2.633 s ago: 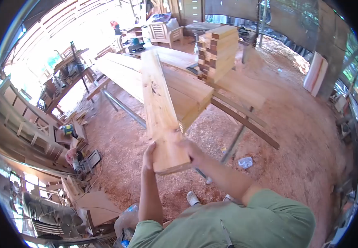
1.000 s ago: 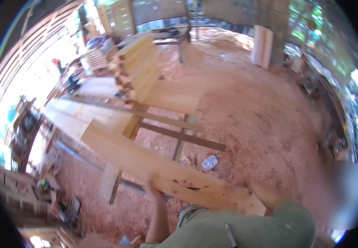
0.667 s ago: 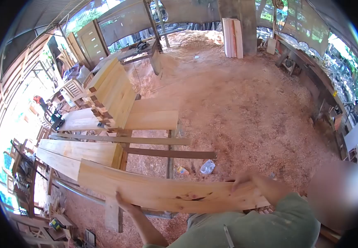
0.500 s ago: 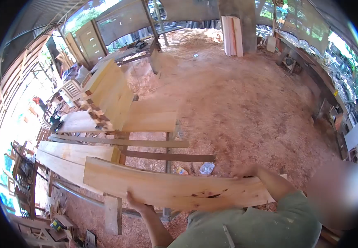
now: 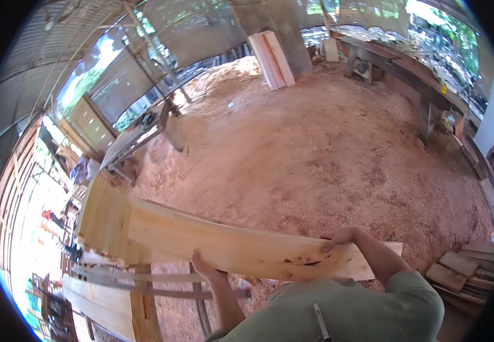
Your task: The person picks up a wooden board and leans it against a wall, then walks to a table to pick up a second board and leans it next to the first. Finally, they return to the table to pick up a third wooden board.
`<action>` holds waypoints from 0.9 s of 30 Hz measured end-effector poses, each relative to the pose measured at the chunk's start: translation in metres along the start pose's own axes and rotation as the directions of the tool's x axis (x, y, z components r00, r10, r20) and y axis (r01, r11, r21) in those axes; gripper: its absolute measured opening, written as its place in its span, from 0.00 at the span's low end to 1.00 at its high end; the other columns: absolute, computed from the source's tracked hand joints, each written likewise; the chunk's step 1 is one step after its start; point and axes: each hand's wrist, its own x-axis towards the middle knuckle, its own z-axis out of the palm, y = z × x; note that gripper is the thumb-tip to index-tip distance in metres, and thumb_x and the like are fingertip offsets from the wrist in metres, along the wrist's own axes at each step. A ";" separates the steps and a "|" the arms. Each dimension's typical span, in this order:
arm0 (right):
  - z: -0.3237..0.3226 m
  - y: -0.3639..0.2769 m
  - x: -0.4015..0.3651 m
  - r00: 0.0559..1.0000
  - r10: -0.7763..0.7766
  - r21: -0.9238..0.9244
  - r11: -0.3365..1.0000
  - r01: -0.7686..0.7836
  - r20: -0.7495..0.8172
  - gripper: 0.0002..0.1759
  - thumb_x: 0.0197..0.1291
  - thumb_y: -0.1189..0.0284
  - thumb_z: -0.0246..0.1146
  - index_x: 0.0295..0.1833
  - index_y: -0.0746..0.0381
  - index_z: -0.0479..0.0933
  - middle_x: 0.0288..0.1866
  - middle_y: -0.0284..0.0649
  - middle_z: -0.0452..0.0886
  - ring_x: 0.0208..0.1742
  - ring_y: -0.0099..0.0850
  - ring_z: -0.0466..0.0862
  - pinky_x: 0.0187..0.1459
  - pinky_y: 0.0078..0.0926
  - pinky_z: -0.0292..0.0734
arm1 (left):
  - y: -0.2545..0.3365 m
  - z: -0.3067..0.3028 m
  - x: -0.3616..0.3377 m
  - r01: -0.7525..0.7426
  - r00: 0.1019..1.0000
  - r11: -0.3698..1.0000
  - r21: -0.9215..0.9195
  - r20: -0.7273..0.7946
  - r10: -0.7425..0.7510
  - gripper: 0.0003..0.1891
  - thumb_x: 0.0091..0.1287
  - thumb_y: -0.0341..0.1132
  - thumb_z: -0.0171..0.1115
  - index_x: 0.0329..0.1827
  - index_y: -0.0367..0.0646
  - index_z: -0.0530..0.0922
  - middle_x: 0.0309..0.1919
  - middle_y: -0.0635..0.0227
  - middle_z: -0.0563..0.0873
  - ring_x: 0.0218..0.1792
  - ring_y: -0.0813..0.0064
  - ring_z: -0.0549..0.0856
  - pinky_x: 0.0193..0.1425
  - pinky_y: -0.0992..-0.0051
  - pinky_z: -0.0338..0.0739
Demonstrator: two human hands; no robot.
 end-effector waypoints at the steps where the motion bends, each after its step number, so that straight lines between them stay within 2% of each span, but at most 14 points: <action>1: -0.025 0.009 -0.001 1.000 -0.005 0.011 1.000 0.006 -0.019 0.41 0.50 0.57 0.72 0.66 0.63 0.65 0.59 0.44 0.75 0.59 0.34 0.75 0.60 0.36 0.70 | -0.016 0.019 0.009 0.011 1.000 1.000 0.003 0.020 -0.011 0.33 0.67 0.55 0.46 0.67 0.40 0.64 0.60 0.56 0.74 0.60 0.57 0.75 0.60 0.56 0.74; 3: -0.075 0.032 0.000 0.996 0.054 0.065 0.996 -0.058 0.071 0.41 0.51 0.61 0.72 0.67 0.65 0.64 0.59 0.44 0.75 0.58 0.34 0.76 0.60 0.35 0.71 | -0.046 0.049 0.024 -0.044 0.987 0.998 -0.035 0.151 0.049 0.33 0.67 0.56 0.46 0.67 0.41 0.64 0.59 0.55 0.75 0.59 0.57 0.76 0.60 0.56 0.75; 4: -0.087 0.036 -0.006 0.996 0.057 0.072 0.996 -0.061 0.062 0.41 0.51 0.61 0.72 0.67 0.65 0.64 0.59 0.44 0.75 0.58 0.34 0.76 0.60 0.35 0.71 | -0.053 0.064 0.029 -0.033 0.987 0.999 -0.034 0.157 0.038 0.33 0.67 0.56 0.46 0.67 0.41 0.64 0.59 0.55 0.75 0.59 0.57 0.76 0.60 0.56 0.75; 6: -0.118 0.040 -0.021 0.997 0.043 0.178 0.984 -0.032 -0.059 0.40 0.50 0.62 0.72 0.66 0.66 0.65 0.58 0.44 0.76 0.57 0.34 0.76 0.59 0.36 0.71 | -0.071 0.102 0.042 0.043 0.976 0.999 0.033 0.210 -0.049 0.34 0.67 0.59 0.47 0.67 0.43 0.65 0.58 0.56 0.75 0.58 0.58 0.76 0.59 0.57 0.74; 9: -0.171 0.068 -0.013 0.981 0.063 0.051 0.997 -0.055 -0.185 0.41 0.48 0.59 0.73 0.66 0.64 0.68 0.61 0.45 0.75 0.59 0.35 0.76 0.60 0.36 0.71 | -0.130 0.137 0.082 0.174 0.947 0.982 -0.077 0.286 -0.146 0.33 0.69 0.58 0.45 0.67 0.41 0.64 0.59 0.57 0.74 0.60 0.59 0.75 0.60 0.59 0.74; 10: -0.181 0.051 -0.027 0.973 0.076 0.060 0.996 -0.065 -0.220 0.41 0.47 0.59 0.74 0.66 0.64 0.69 0.61 0.44 0.76 0.59 0.35 0.76 0.59 0.34 0.72 | -0.144 0.157 0.092 0.183 0.944 0.980 -0.080 0.294 -0.152 0.33 0.69 0.58 0.45 0.67 0.41 0.64 0.59 0.57 0.74 0.60 0.59 0.75 0.60 0.59 0.74; 13: -0.230 0.024 -0.041 0.973 0.111 0.151 0.985 -0.081 -0.202 0.41 0.46 0.58 0.74 0.64 0.64 0.70 0.59 0.44 0.78 0.57 0.35 0.78 0.57 0.33 0.73 | -0.195 0.196 0.124 0.198 0.940 0.980 -0.024 0.289 -0.182 0.33 0.69 0.59 0.43 0.67 0.41 0.64 0.58 0.58 0.75 0.60 0.60 0.75 0.61 0.61 0.73; 14: -0.255 0.029 -0.036 0.968 0.127 0.150 0.984 -0.095 -0.216 0.41 0.46 0.58 0.74 0.64 0.64 0.70 0.59 0.44 0.78 0.57 0.35 0.78 0.57 0.33 0.73 | -0.221 0.204 0.147 0.193 0.909 0.981 -0.032 0.383 -0.166 0.33 0.70 0.60 0.42 0.66 0.43 0.65 0.59 0.60 0.75 0.59 0.60 0.76 0.61 0.60 0.73; 15: -0.283 0.040 -0.028 0.956 0.116 0.060 0.993 -0.103 -0.271 0.41 0.45 0.58 0.74 0.64 0.65 0.70 0.58 0.44 0.78 0.56 0.35 0.78 0.56 0.32 0.73 | -0.251 0.216 0.170 0.188 0.868 0.981 -0.049 0.476 -0.142 0.32 0.70 0.61 0.40 0.66 0.44 0.66 0.59 0.62 0.75 0.58 0.61 0.76 0.61 0.59 0.72; 16: -0.312 0.044 -0.026 0.940 0.100 -0.036 0.992 -0.118 -0.325 0.42 0.45 0.57 0.75 0.64 0.65 0.70 0.58 0.44 0.78 0.56 0.34 0.78 0.56 0.31 0.73 | -0.276 0.238 0.183 0.205 0.863 0.976 -0.074 0.483 -0.145 0.32 0.70 0.61 0.40 0.66 0.44 0.66 0.59 0.62 0.75 0.58 0.61 0.76 0.61 0.59 0.72; 19: -0.394 0.039 -0.028 0.892 0.162 -0.034 0.980 -0.194 -0.421 0.43 0.44 0.54 0.74 0.63 0.65 0.71 0.58 0.45 0.78 0.57 0.34 0.78 0.57 0.32 0.72 | -0.336 0.307 0.223 0.245 0.847 0.959 -0.145 0.513 -0.139 0.34 0.69 0.62 0.41 0.66 0.44 0.66 0.60 0.62 0.74 0.59 0.60 0.76 0.62 0.59 0.72; 21: -0.447 0.033 -0.031 0.865 0.145 -0.068 0.977 -0.201 -0.481 0.43 0.44 0.51 0.73 0.63 0.65 0.71 0.58 0.45 0.78 0.58 0.35 0.77 0.58 0.33 0.71 | -0.363 0.360 0.243 0.404 0.831 0.873 -0.272 0.509 -0.226 0.30 0.71 0.57 0.42 0.65 0.43 0.66 0.56 0.61 0.76 0.57 0.62 0.77 0.60 0.62 0.73; 26: -0.553 0.003 -0.034 0.829 0.153 -0.123 0.959 -0.257 -0.538 0.46 0.44 0.45 0.71 0.63 0.65 0.71 0.60 0.48 0.77 0.61 0.38 0.75 0.62 0.35 0.67 | -0.410 0.464 0.313 0.456 0.808 0.880 -0.135 0.478 -0.345 0.32 0.69 0.57 0.45 0.67 0.43 0.63 0.59 0.59 0.74 0.59 0.58 0.75 0.62 0.59 0.72; 27: -0.575 -0.030 -0.033 0.821 0.258 -0.042 0.945 -0.324 -0.508 0.46 0.45 0.45 0.70 0.64 0.65 0.70 0.61 0.48 0.76 0.62 0.40 0.75 0.63 0.34 0.66 | -0.419 0.489 0.328 0.485 0.787 0.867 -0.118 0.491 -0.373 0.34 0.68 0.59 0.45 0.68 0.42 0.62 0.61 0.58 0.74 0.60 0.57 0.75 0.63 0.58 0.72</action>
